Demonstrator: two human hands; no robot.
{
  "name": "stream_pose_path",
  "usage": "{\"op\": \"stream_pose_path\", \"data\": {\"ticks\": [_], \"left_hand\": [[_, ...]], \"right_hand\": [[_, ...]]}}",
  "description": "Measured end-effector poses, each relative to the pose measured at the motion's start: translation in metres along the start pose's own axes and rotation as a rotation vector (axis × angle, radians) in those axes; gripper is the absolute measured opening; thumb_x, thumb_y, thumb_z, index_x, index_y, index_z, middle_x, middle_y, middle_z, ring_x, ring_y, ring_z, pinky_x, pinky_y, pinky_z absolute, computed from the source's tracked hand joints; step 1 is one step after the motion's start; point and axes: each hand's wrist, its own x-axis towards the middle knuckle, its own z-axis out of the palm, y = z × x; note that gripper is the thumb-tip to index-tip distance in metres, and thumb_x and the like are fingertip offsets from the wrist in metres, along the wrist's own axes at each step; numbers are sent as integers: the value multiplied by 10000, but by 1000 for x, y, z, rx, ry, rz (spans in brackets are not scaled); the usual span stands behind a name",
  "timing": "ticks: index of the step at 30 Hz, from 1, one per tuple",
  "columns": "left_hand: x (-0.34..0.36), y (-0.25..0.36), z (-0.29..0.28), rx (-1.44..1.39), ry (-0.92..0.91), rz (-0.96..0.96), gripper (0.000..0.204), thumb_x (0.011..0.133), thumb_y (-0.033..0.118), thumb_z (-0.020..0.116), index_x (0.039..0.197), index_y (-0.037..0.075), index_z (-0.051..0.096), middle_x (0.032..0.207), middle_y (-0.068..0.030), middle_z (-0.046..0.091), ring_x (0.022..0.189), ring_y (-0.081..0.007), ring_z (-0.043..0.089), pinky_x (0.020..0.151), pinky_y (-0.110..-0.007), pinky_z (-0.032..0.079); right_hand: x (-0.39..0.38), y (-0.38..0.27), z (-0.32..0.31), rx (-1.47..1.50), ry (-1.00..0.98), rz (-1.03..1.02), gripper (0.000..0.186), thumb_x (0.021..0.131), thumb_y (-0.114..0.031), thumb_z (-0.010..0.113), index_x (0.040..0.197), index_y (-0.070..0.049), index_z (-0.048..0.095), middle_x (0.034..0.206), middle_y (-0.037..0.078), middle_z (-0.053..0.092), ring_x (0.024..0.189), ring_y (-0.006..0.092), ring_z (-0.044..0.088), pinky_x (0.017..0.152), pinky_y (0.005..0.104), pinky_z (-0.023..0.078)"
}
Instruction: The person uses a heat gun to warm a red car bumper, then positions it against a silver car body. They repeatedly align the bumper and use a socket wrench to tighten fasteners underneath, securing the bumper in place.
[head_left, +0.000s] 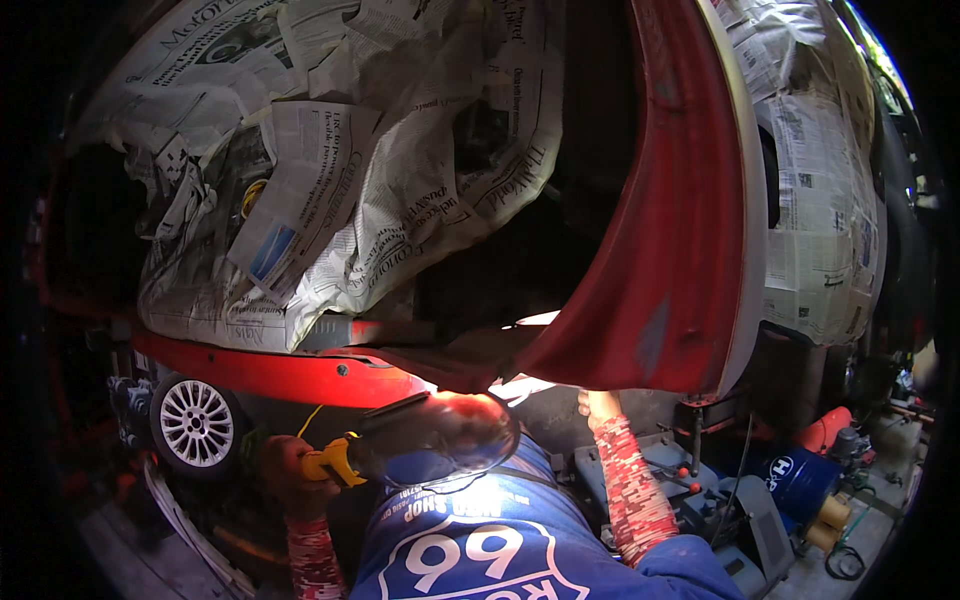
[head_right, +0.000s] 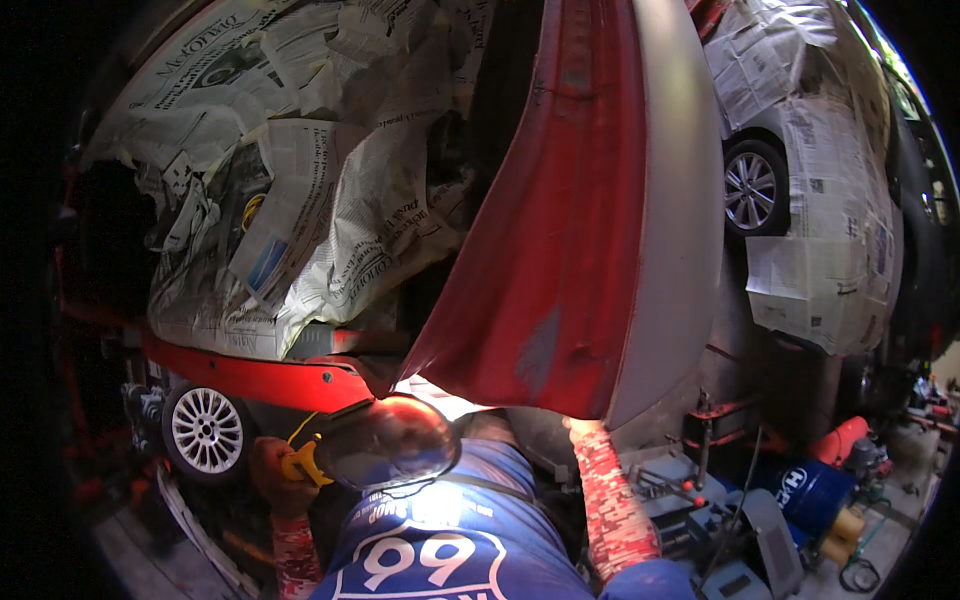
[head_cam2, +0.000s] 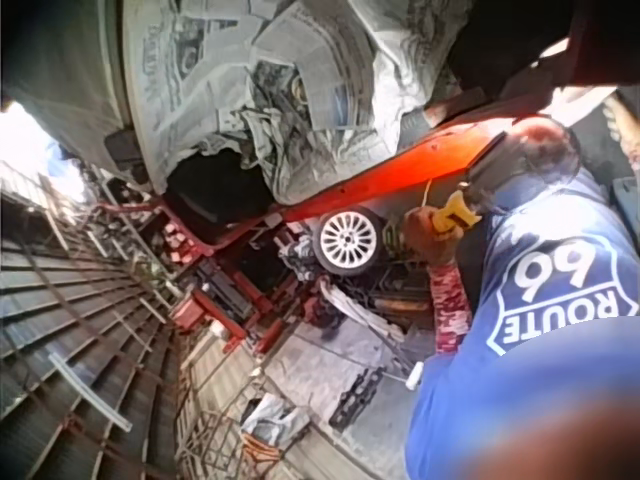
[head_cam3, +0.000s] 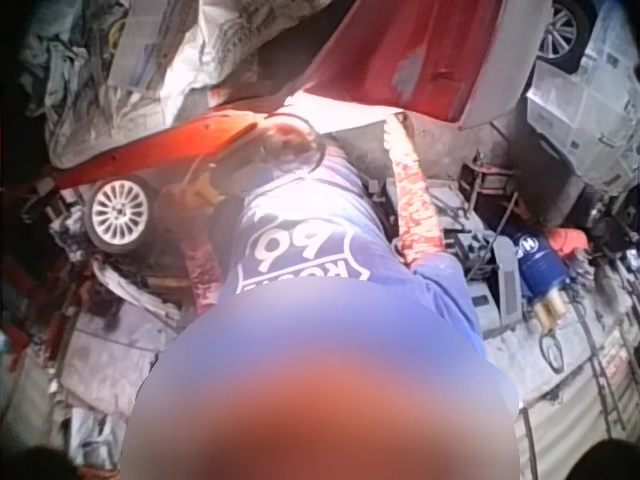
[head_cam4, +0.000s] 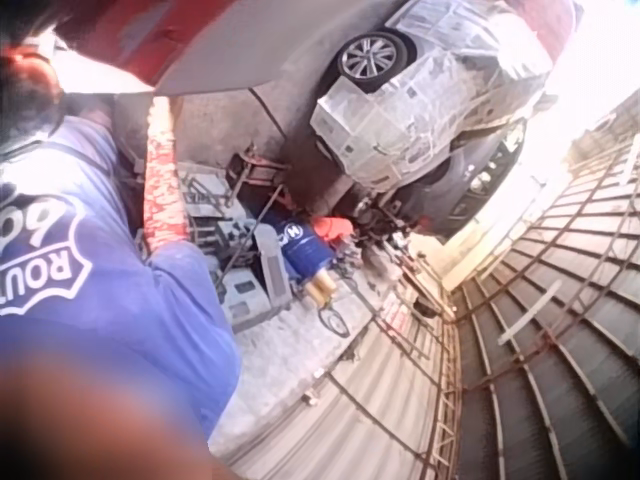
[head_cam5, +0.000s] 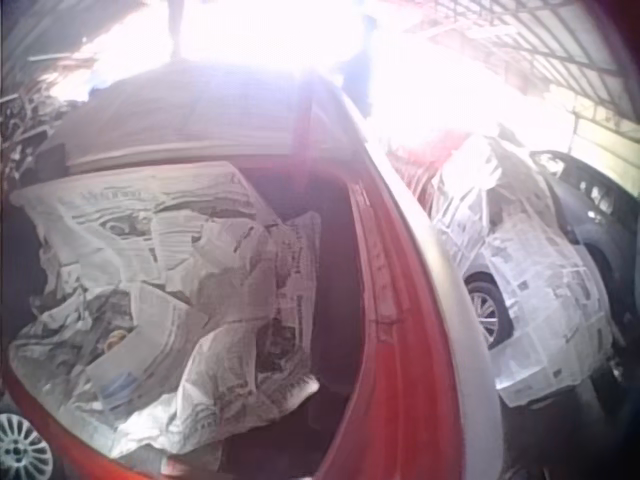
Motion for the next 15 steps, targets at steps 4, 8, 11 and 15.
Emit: {"op": "stream_pose_path", "data": {"ticks": [4,8,11,15], "left_hand": [[10,12,10,-52,-38,-13,390,530,262,698,823,98,499,801,-103,498,739,-321,531,654,-427,439],[15,15,22,-62,-30,7,366,537,234,676,821,94,493,793,-104,495,724,-323,524,646,-426,434],[17,14,28,-101,-26,-4,364,547,235,671,825,90,486,786,-103,496,719,-325,523,641,-427,431],[20,12,29,-107,-37,8,368,553,236,671,832,88,481,773,-105,498,717,-327,525,638,-430,428]], "right_hand": [[8,-5,3,-13,3,-15,196,915,-334,640,988,-181,542,657,-74,438,498,44,389,434,218,308],[14,-1,2,-21,2,-42,199,907,-312,651,995,-166,550,684,-69,453,535,48,408,466,221,327],[16,4,0,-21,9,-63,201,900,-296,659,1000,-155,556,704,-66,464,562,51,422,490,223,341],[19,8,-2,-27,19,-96,206,892,-274,670,1007,-140,563,731,-61,479,599,55,440,521,227,360]]}}
